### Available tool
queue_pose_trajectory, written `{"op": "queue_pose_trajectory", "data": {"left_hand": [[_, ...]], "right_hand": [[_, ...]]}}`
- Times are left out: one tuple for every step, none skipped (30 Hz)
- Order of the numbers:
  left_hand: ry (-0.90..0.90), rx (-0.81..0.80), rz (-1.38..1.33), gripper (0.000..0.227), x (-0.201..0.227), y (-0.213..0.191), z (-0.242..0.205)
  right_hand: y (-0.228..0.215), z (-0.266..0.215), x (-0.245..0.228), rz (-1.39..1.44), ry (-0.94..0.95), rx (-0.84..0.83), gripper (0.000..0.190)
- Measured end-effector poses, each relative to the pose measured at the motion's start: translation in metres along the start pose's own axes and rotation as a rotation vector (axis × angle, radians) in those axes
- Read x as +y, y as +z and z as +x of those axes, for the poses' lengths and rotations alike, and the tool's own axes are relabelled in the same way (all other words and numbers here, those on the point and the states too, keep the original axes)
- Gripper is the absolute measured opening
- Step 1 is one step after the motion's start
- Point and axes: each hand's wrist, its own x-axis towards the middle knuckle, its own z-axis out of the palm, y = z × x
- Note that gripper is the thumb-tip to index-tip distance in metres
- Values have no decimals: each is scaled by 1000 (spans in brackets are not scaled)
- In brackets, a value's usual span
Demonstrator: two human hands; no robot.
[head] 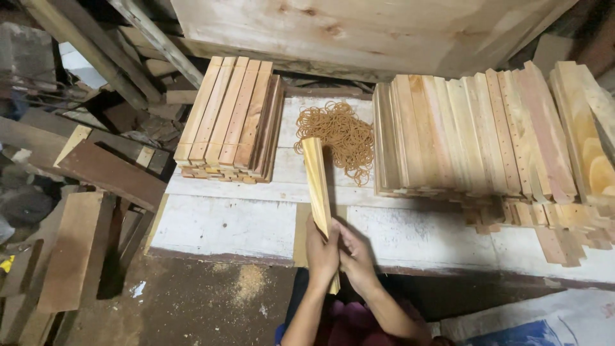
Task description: The person repeatedly picks up small wooden slats, stretches a rubber band around each one, and places the banded slat into a stack. The process is repeated for multiple slats throughout the clip.
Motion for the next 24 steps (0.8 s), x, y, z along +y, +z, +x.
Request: {"op": "queue_pose_trajectory", "data": {"left_hand": [[3, -4, 1, 44, 9, -6, 3], [35, -91, 100, 44, 17, -13, 6], [66, -177, 199, 45, 25, -20, 8], [64, -181, 198, 45, 38, -27, 9], [91, -259, 376, 49, 51, -35, 10], [120, -338, 553, 54, 64, -41, 12], [122, -343, 552, 54, 61, -48, 16], [207, -426, 655, 53, 58, -53, 21], [294, -510, 756, 53, 55, -57, 27], [293, -518, 753, 53, 56, -61, 30], [316, -533, 778, 53, 56, -65, 33], [338, -544, 804, 54, 56, -68, 37], [335, -550, 801, 54, 40, -67, 50], [403, -526, 878, 54, 22, -68, 60], [472, -501, 954, 55, 4, -68, 71], [463, -507, 955, 55, 0, -67, 74], [491, -506, 933, 52, -4, -65, 77], [528, -505, 910, 50, -6, -61, 83], [529, -511, 909, 50, -5, -56, 85], [536, -501, 899, 50, -4, -52, 87], [543, -492, 889, 50, -3, -47, 88], [539, -496, 889, 50, -8, -38, 87], [556, -512, 891, 53, -12, -29, 86], [576, -526, 892, 56, -17, -19, 87]], "right_hand": [[-5, 6, -6, 1, -3, 4, 67], [-10, 11, -12, 89, 37, 41, 63], [-16, 16, -18, 176, 77, 78, 62], [-23, 25, -17, 176, 78, 82, 62], [-31, 33, -16, 159, 15, 165, 61], [-39, 43, -15, 143, -50, 251, 64], [-49, 45, -11, 141, -51, 256, 64], [-60, 49, -8, 144, -75, 339, 62], [-71, 53, -5, 147, -98, 422, 59], [-74, 48, -7, 143, -96, 429, 59], [-77, 44, -8, 137, -47, 487, 52], [-79, 40, -9, 132, 3, 542, 46], [-85, 39, -2, 129, 7, 547, 46], [-90, 36, 6, 92, 27, 557, 40], [-95, 33, 15, 55, 47, 567, 36], [-101, 35, 25, 54, 58, 570, 36], [-106, 36, 34, -68, 52, 574, 31], [-113, 41, 42, -188, 39, 579, 27], [-119, 44, 50, -188, 40, 585, 27], [-126, 48, 58, -377, -21, 621, 24], [-132, 51, 66, -568, -82, 653, 22], [-132, 51, 63, -569, -77, 653, 22], [-132, 52, 60, -695, -138, 636, 21], [-133, 55, 57, -821, -203, 617, 21]]}}
